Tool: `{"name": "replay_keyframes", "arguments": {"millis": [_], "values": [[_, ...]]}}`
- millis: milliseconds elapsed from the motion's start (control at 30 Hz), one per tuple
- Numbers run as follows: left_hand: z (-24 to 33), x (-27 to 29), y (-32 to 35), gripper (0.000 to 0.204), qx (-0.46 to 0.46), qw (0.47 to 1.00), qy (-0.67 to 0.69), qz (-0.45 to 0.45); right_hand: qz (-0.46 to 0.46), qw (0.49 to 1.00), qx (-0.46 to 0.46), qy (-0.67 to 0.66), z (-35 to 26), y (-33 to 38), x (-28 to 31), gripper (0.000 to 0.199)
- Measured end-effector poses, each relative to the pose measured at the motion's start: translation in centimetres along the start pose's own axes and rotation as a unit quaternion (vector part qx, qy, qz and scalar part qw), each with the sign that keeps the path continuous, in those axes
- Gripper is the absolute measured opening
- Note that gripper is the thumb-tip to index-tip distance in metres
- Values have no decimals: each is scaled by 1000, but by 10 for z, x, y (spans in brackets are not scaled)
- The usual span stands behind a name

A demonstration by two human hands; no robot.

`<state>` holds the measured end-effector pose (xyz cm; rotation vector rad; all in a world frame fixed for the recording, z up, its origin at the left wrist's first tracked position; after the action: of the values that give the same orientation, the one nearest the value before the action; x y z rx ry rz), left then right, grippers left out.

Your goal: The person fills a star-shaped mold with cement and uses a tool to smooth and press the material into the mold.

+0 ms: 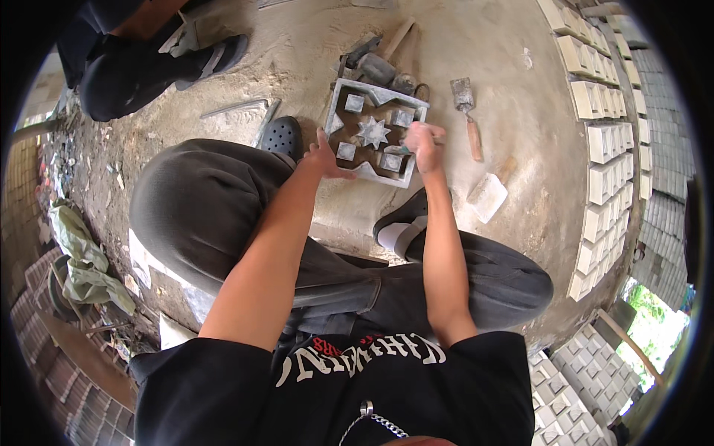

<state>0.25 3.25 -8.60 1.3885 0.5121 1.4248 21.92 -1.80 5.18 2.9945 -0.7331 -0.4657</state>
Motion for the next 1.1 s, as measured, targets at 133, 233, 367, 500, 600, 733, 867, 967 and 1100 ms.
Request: {"name": "replay_keyframes", "arguments": {"millis": [133, 233, 367, 500, 600, 733, 867, 967, 1100], "values": [[5, 1, 0, 156, -3, 1000, 18, 4, 77, 992, 4, 100, 20, 15, 21, 36], [0, 0, -4, 156, 9, 1000, 4, 4, 134, 990, -17, 31, -7, 17, 16, 36], [9, -10, 0, 155, 7, 1000, -15, -11, 201, 978, 32, 53, 5, 41, 36, 33], [-4, -5, -11, 155, 8, 1000, -15, 9, 189, 980, 21, 65, -20, 29, 7, 32], [-5, -7, -12, 153, 15, 999, -28, 9, 141, 987, 47, 61, -9, 31, 10, 32], [7, -3, -4, 152, 5, 999, -31, -5, 144, 989, -10, 29, 6, 18, 26, 33], [-8, -14, -31, 152, -35, 997, -47, 51, 223, 970, 32, -88, -13, 21, 28, 39], [1, -6, -15, 149, -77, 995, -1, 68, 251, 958, 75, -115, -49, 24, 22, 42], [2, 8, 11, 143, -107, 992, 1, 70, 168, 964, 77, -192, -71, 21, -9, 41]]}}
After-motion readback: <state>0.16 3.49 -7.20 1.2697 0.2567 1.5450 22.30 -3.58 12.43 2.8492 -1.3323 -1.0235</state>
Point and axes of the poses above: each hand's wrist, its own y-axis away from the middle knuckle, its own x-axis out of the back of the hand, z = x × y, the point moved 9 cm from there along -y, towards the middle knuckle, and after that the axes turned 7 degrees about -y, right-handed, at the moved point
